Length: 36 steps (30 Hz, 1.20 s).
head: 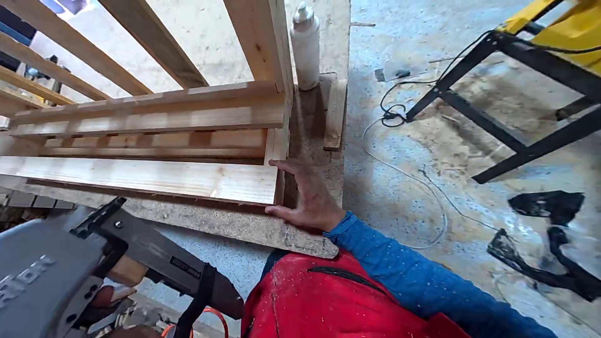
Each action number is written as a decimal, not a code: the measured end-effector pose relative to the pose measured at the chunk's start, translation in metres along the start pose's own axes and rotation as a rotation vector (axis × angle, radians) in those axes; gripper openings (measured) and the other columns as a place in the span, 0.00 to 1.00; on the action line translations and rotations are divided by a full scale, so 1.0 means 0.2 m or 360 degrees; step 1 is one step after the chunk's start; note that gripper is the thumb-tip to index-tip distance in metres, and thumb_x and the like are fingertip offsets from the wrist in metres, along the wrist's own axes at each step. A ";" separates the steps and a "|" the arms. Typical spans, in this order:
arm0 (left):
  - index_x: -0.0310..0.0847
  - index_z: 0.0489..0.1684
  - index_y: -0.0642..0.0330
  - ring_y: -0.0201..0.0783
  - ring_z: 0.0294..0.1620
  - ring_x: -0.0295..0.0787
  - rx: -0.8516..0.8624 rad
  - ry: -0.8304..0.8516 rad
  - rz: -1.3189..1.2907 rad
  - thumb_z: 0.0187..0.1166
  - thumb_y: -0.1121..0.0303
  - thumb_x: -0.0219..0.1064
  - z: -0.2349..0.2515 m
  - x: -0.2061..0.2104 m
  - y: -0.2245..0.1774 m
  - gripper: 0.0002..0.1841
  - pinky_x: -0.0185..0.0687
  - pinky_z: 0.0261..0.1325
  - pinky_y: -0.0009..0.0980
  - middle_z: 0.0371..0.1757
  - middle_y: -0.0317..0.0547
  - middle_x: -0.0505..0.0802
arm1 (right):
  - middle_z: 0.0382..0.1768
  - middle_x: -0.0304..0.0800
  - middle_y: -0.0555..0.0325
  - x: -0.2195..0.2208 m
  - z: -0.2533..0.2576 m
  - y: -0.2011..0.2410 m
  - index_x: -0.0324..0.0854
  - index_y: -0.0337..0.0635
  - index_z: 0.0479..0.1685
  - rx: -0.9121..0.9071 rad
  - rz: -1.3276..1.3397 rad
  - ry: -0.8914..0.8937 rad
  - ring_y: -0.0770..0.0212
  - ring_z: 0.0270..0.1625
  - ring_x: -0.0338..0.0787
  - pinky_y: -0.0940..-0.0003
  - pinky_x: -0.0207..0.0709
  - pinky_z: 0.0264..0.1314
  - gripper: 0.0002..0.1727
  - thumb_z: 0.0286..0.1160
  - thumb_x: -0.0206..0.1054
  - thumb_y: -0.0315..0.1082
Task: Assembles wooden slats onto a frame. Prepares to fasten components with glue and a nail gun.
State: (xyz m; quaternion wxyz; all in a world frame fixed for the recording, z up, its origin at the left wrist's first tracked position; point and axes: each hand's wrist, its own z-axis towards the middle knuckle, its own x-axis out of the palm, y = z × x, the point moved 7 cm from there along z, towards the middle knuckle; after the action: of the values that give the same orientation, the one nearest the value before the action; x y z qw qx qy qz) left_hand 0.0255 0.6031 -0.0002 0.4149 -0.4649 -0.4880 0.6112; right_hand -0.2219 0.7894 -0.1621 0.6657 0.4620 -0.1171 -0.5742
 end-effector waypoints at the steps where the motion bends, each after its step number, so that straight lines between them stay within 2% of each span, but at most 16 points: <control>1: 0.90 0.56 0.36 0.23 0.45 0.94 0.0004 -0.0001 0.0007 0.86 0.55 0.63 0.02 0.04 -0.04 0.11 0.88 0.56 0.23 0.42 0.23 0.97 | 0.75 0.82 0.49 0.00 0.00 0.00 0.72 0.39 0.80 -0.0005 0.0030 -0.0006 0.52 0.80 0.77 0.54 0.72 0.85 0.51 0.54 0.86 0.57; 3: 0.87 0.62 0.36 0.24 0.44 0.94 0.0038 0.0017 0.0072 0.85 0.57 0.65 0.04 0.06 -0.06 0.13 0.89 0.55 0.24 0.43 0.24 0.97 | 0.75 0.82 0.50 0.00 -0.01 0.00 0.72 0.39 0.79 -0.0027 0.0063 -0.0020 0.53 0.81 0.77 0.55 0.71 0.86 0.51 0.53 0.87 0.55; 4: 0.87 0.61 0.38 0.26 0.44 0.94 0.0034 0.0030 0.0113 0.83 0.57 0.66 0.03 0.05 -0.06 0.13 0.89 0.56 0.26 0.43 0.25 0.96 | 0.75 0.82 0.50 0.00 -0.01 0.00 0.72 0.39 0.79 -0.0040 0.0070 -0.0028 0.54 0.81 0.77 0.55 0.71 0.86 0.51 0.53 0.87 0.54; 6: 0.86 0.53 0.43 0.28 0.46 0.93 -0.0002 0.0083 0.0197 0.80 0.59 0.66 0.04 0.05 -0.05 0.10 0.87 0.59 0.29 0.43 0.27 0.95 | 0.75 0.81 0.50 0.00 -0.01 0.00 0.72 0.39 0.80 -0.0041 0.0085 -0.0021 0.54 0.81 0.77 0.56 0.71 0.86 0.51 0.53 0.88 0.54; 8: 0.88 0.52 0.42 0.24 0.49 0.92 -0.0055 0.0189 0.0189 0.81 0.59 0.67 0.05 0.09 -0.06 0.08 0.86 0.61 0.27 0.44 0.23 0.95 | 0.74 0.82 0.51 -0.01 0.00 -0.03 0.72 0.41 0.80 -0.0047 0.0069 0.0026 0.54 0.80 0.77 0.54 0.72 0.85 0.52 0.52 0.86 0.58; 10: 0.89 0.50 0.41 0.16 0.50 0.90 -0.0146 0.0257 0.0179 0.82 0.57 0.68 0.08 0.16 -0.07 0.07 0.83 0.61 0.19 0.44 0.17 0.94 | 0.75 0.82 0.56 -0.05 0.03 -0.06 0.72 0.45 0.80 -0.0085 -0.0008 0.0167 0.54 0.82 0.75 0.50 0.69 0.86 0.53 0.53 0.82 0.67; 13: 0.84 0.38 0.62 0.13 0.45 0.85 -0.0219 0.0265 0.0183 0.78 0.61 0.71 0.12 0.21 -0.04 0.12 0.78 0.57 0.15 0.36 0.29 0.90 | 0.77 0.81 0.56 -0.13 0.16 -0.09 0.74 0.47 0.81 -0.0246 -0.0224 0.0477 0.49 0.86 0.70 0.41 0.59 0.89 0.53 0.63 0.64 0.78; 14: 0.85 0.37 0.60 0.13 0.43 0.84 -0.0236 0.0304 0.0174 0.79 0.62 0.70 0.09 0.20 -0.01 0.10 0.79 0.55 0.15 0.36 0.27 0.90 | 0.78 0.81 0.57 -0.14 0.22 -0.09 0.74 0.47 0.82 -0.0345 -0.0322 0.0605 0.50 0.88 0.68 0.41 0.53 0.93 0.51 0.68 0.58 0.79; 16: 0.90 0.43 0.44 0.10 0.45 0.86 -0.0268 0.0392 0.0147 0.83 0.59 0.68 0.01 0.15 0.08 0.06 0.82 0.55 0.16 0.40 0.16 0.92 | 0.79 0.80 0.60 -0.12 0.32 -0.08 0.74 0.47 0.82 -0.0568 -0.0471 0.0859 0.51 0.89 0.66 0.40 0.45 0.95 0.48 0.77 0.46 0.77; 18: 0.90 0.44 0.41 0.10 0.47 0.86 -0.0294 0.0390 0.0148 0.85 0.61 0.66 -0.04 0.14 0.12 0.06 0.82 0.56 0.16 0.41 0.13 0.92 | 0.80 0.81 0.60 -0.06 0.39 -0.09 0.75 0.49 0.82 -0.0762 -0.0505 0.1075 0.53 0.89 0.67 0.41 0.42 0.96 0.46 0.81 0.39 0.75; 22: 0.89 0.42 0.44 0.08 0.47 0.85 -0.0341 0.0345 0.0069 0.83 0.62 0.68 -0.06 0.16 0.16 0.04 0.81 0.56 0.14 0.40 0.12 0.92 | 0.71 0.88 0.57 0.01 0.46 -0.10 0.82 0.51 0.75 -0.0932 -0.0407 0.1297 0.52 0.82 0.77 0.46 0.49 0.95 0.42 0.83 0.42 0.73; 25: 0.90 0.43 0.42 0.08 0.45 0.85 -0.0388 0.0354 -0.0026 0.82 0.61 0.69 -0.06 0.14 0.19 0.04 0.81 0.55 0.14 0.38 0.11 0.92 | 0.70 0.89 0.54 0.02 0.48 -0.09 0.84 0.49 0.72 -0.0891 -0.0349 0.1392 0.48 0.81 0.78 0.46 0.53 0.93 0.39 0.82 0.49 0.69; 27: 0.90 0.44 0.37 0.08 0.46 0.86 -0.0417 0.0351 -0.0030 0.82 0.59 0.68 -0.03 0.15 0.17 0.05 0.82 0.56 0.14 0.40 0.09 0.93 | 0.69 0.89 0.55 0.02 0.49 -0.09 0.86 0.49 0.70 -0.0866 -0.0335 0.1409 0.48 0.81 0.78 0.46 0.53 0.93 0.36 0.82 0.52 0.67; 31: 0.90 0.47 0.35 0.12 0.46 0.88 -0.0383 0.0391 -0.0087 0.82 0.57 0.68 0.02 0.13 0.14 0.05 0.84 0.55 0.17 0.40 0.12 0.93 | 0.68 0.90 0.56 0.02 0.49 -0.09 0.87 0.50 0.69 -0.0881 -0.0352 0.1379 0.50 0.79 0.80 0.46 0.53 0.92 0.37 0.82 0.50 0.68; 36: 0.90 0.50 0.37 0.18 0.48 0.90 -0.0359 0.0544 -0.0131 0.83 0.61 0.65 0.08 0.11 0.11 0.08 0.87 0.56 0.22 0.43 0.18 0.95 | 0.67 0.91 0.59 0.02 0.49 -0.09 0.87 0.53 0.69 -0.0866 -0.0316 0.1387 0.51 0.80 0.80 0.46 0.53 0.93 0.37 0.82 0.49 0.70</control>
State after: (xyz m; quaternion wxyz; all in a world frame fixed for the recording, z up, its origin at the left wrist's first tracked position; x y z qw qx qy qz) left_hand 0.0029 0.6165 -0.0240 0.4617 -0.5850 -0.4944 0.4474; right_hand -0.2997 0.7406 -0.1235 0.6911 0.4772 0.3685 -0.3986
